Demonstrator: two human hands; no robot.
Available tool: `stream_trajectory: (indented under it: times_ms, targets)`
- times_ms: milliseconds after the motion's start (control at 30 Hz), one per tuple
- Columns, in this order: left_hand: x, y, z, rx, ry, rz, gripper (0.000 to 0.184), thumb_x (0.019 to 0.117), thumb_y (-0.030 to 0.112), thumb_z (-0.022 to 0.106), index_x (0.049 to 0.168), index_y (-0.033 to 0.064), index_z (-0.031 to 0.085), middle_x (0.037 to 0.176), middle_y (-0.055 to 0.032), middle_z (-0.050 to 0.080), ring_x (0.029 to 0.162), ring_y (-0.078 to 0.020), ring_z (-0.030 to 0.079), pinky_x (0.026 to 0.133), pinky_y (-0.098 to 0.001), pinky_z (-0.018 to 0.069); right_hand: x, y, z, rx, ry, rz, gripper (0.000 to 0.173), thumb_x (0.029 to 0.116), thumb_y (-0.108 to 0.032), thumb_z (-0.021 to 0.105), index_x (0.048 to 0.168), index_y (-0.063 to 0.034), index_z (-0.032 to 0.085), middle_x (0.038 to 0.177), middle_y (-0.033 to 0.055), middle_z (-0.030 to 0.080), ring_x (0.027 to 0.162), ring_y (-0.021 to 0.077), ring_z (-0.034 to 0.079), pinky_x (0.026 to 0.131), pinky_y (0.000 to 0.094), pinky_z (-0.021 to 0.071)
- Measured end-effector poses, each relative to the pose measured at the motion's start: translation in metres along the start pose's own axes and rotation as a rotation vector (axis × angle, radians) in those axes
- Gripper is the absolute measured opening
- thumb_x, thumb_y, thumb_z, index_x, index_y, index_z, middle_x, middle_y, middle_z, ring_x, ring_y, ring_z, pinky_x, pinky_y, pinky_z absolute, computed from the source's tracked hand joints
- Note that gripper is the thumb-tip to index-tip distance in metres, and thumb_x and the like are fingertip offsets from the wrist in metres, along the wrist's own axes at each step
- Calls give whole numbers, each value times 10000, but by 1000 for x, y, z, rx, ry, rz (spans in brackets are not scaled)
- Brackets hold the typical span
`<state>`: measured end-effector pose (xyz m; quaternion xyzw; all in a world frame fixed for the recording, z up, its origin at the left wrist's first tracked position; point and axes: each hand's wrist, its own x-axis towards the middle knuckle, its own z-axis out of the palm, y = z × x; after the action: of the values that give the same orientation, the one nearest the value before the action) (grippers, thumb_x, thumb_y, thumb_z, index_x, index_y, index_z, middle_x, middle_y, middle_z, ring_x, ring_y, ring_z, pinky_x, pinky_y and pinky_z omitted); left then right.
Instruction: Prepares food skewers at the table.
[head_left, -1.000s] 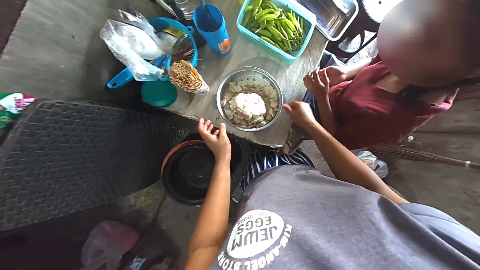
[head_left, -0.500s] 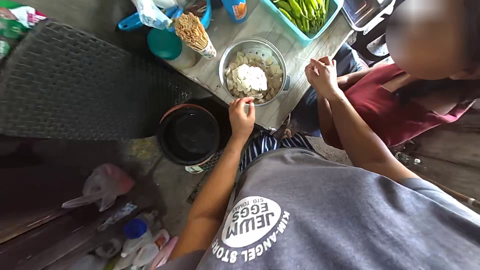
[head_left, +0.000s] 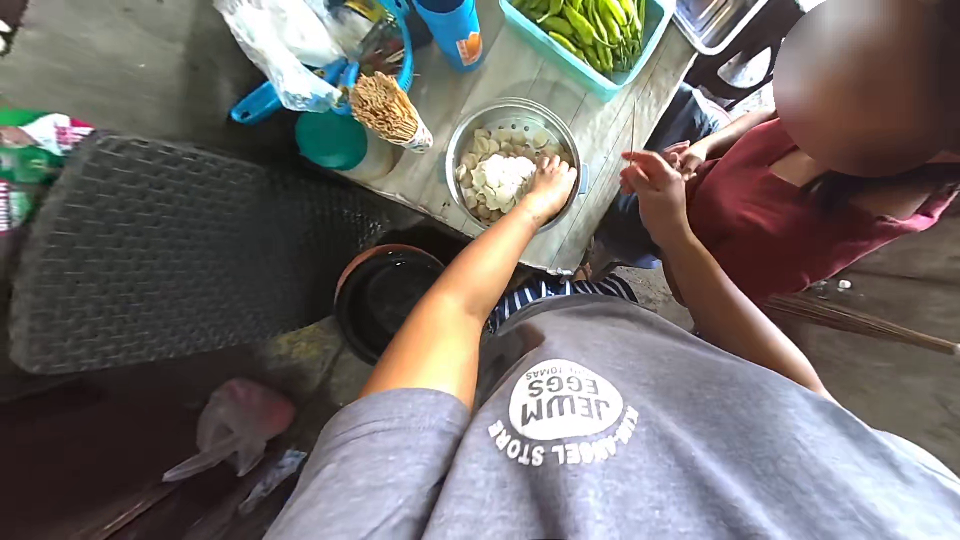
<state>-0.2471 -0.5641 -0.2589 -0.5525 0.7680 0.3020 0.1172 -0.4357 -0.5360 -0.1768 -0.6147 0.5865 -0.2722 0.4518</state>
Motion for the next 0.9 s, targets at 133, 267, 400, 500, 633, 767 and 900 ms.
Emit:
stream_trajectory:
  times_ms: [133,267,400,500,633,767,900]
  targets:
    - [-23,6,-23,-315,82,-185,359,1082,121,447,1389,-55,510,1214,-327,646,1208,-487,613,1018,-616,477,-32,-1,7,221,-134,204,228,1049,-74,525,1214,31,640,1072,112,708,919,146,712,814,343,611]
    - [-58,-8,-34,-1113,330,-260,390,1022,156,626,1347,-54,578,1160,-200,696,982,-227,701,918,-369,563,-47,-21,11,478,-309,370,229,1078,-143,499,1267,-47,585,940,62,724,782,150,729,669,322,624]
    - [-100,-11,-40,-1818,395,-331,166,1046,112,560,1143,10,649,944,-42,718,820,-100,696,787,-250,585,-41,-27,20,775,-508,527,251,1084,-80,450,1272,-8,601,914,29,711,760,103,699,748,264,606]
    - [-126,-12,-35,-1924,468,-362,148,1056,140,540,1094,51,652,946,-24,724,840,-84,700,797,-231,580,-33,-28,26,855,-619,576,253,1068,-16,421,1203,22,631,961,26,721,810,76,697,818,235,589]
    - [-149,-13,-22,-1944,557,-413,162,1068,144,509,1112,52,634,962,-26,721,829,-81,699,791,-226,582,-30,-22,32,900,-672,562,248,1070,-48,421,1126,-3,659,884,-4,680,783,51,664,801,193,566]
    - [-162,-12,-13,-1950,613,-460,168,1069,134,496,1084,53,643,957,-32,733,831,-91,713,802,-229,588,-27,-14,36,924,-712,578,230,1073,-82,429,1105,-39,653,854,-21,674,756,36,658,773,174,564]
    - [-165,-5,-15,-1907,670,-476,151,1064,82,488,1110,40,626,933,-32,731,832,-104,720,800,-250,597,-27,-13,33,924,-673,598,205,1067,-90,451,1045,-62,653,827,-19,662,733,46,652,735,182,564]
